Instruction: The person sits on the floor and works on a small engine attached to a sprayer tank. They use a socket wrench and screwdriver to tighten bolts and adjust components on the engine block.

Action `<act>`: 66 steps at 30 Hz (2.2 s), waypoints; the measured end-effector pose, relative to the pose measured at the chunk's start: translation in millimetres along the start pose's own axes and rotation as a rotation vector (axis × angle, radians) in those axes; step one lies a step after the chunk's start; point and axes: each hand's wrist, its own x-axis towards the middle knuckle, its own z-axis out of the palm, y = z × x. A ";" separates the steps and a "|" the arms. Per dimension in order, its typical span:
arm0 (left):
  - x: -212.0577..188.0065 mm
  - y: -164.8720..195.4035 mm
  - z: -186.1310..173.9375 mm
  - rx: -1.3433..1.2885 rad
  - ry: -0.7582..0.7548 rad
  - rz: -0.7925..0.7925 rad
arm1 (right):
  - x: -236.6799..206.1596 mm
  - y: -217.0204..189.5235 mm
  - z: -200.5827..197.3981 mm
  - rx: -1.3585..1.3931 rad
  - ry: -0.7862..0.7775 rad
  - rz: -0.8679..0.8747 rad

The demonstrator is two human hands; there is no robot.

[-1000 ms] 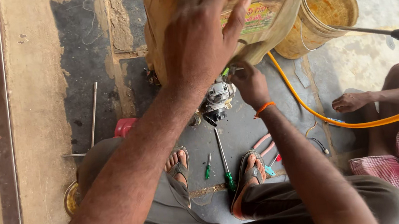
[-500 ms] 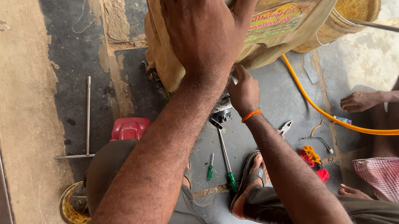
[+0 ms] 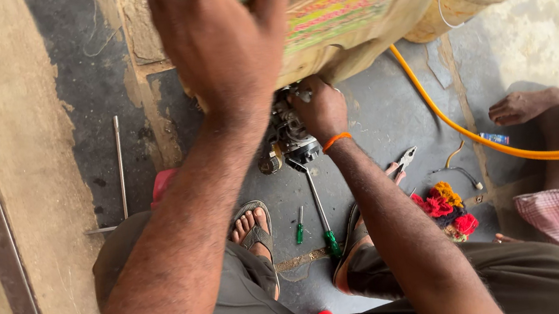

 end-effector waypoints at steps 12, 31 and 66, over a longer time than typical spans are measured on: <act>-24.0 -16.1 2.8 0.124 -0.103 0.075 | -0.4 32.3 -10.7 0.103 0.063 -0.170; -23.0 14.8 7.0 -0.068 -0.163 0.057 | 9.4 44.8 -9.9 0.205 -0.047 -0.121; -35.4 -18.6 3.3 0.188 -0.019 0.093 | -15.2 3.4 -9.8 -0.056 0.045 -0.155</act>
